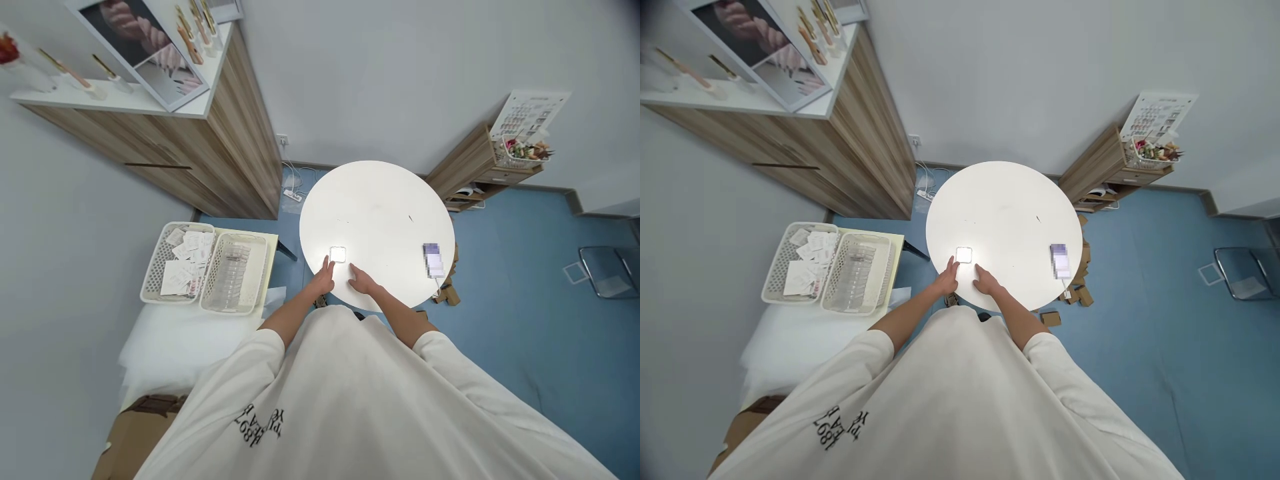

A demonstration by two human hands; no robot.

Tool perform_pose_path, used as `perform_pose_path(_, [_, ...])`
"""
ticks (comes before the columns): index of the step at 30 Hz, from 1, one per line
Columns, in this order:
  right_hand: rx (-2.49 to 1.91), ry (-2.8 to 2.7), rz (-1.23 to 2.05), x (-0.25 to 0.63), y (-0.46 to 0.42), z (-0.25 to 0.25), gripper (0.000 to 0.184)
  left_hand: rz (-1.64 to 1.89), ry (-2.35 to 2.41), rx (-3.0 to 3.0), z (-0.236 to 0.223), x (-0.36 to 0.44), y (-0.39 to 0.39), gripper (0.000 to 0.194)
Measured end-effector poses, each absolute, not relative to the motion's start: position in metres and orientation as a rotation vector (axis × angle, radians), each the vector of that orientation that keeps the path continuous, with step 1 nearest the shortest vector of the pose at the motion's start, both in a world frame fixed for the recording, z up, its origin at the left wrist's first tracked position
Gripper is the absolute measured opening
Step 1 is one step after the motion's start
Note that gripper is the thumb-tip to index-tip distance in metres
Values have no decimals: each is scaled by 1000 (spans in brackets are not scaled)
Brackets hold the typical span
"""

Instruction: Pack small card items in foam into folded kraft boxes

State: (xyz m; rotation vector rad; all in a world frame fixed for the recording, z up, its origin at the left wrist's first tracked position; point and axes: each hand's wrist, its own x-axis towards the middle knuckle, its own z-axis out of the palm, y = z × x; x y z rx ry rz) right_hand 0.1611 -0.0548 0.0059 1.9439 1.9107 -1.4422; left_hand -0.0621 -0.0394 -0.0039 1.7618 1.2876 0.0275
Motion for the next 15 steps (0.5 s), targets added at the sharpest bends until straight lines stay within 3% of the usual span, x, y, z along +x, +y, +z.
perform_pose_path(8, [1828, 2029, -1276, 202, -107, 8, 76, 182, 1475, 1627, -1, -38, -111, 79])
perform_pose_path(15, [1789, 2278, -1032, 213, -148, 13, 59, -108, 1634, 1753, 11, -11, -195, 80])
